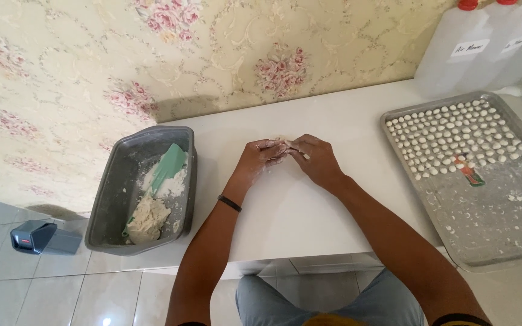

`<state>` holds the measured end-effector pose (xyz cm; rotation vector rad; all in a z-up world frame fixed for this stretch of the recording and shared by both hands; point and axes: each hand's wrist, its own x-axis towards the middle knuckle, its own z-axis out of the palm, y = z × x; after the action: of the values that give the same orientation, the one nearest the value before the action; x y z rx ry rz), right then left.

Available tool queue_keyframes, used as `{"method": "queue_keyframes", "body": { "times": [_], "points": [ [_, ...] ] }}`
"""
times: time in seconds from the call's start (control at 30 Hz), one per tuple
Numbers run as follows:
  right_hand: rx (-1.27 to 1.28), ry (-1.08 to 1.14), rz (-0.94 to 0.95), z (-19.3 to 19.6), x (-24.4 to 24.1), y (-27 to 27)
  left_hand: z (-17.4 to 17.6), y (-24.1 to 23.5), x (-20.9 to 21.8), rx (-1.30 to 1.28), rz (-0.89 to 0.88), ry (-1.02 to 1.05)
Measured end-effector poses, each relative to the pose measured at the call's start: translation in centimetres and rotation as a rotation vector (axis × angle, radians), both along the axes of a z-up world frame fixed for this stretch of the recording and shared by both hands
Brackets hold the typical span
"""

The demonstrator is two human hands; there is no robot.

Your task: The person is manually forming small cosmetic balls by pinching off pieces of white paste and rolling them between their fingers before placing them on a tray.

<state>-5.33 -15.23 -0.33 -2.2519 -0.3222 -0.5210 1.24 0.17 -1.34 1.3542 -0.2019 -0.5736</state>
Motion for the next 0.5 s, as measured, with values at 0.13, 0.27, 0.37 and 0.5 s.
{"method": "queue_keyframes", "body": {
  "times": [0.13, 0.27, 0.37, 0.5],
  "points": [
    [0.020, -0.030, 0.030, -0.8, 0.0, -0.1, 0.6, -0.1, -0.4, 0.019, -0.011, -0.005],
    [0.047, 0.000, 0.031, -1.2, 0.2, -0.4, 1.1, -0.1, -0.6, 0.037, -0.002, -0.029],
    [0.076, 0.004, 0.012, -0.7, 0.2, -0.7, 0.9, 0.2, 0.0, 0.070, 0.028, -0.076],
    [0.117, 0.082, -0.019, 0.2, 0.0, -0.9, 0.4, 0.5, 0.7, 0.081, 0.071, -0.096]
  ]
}}
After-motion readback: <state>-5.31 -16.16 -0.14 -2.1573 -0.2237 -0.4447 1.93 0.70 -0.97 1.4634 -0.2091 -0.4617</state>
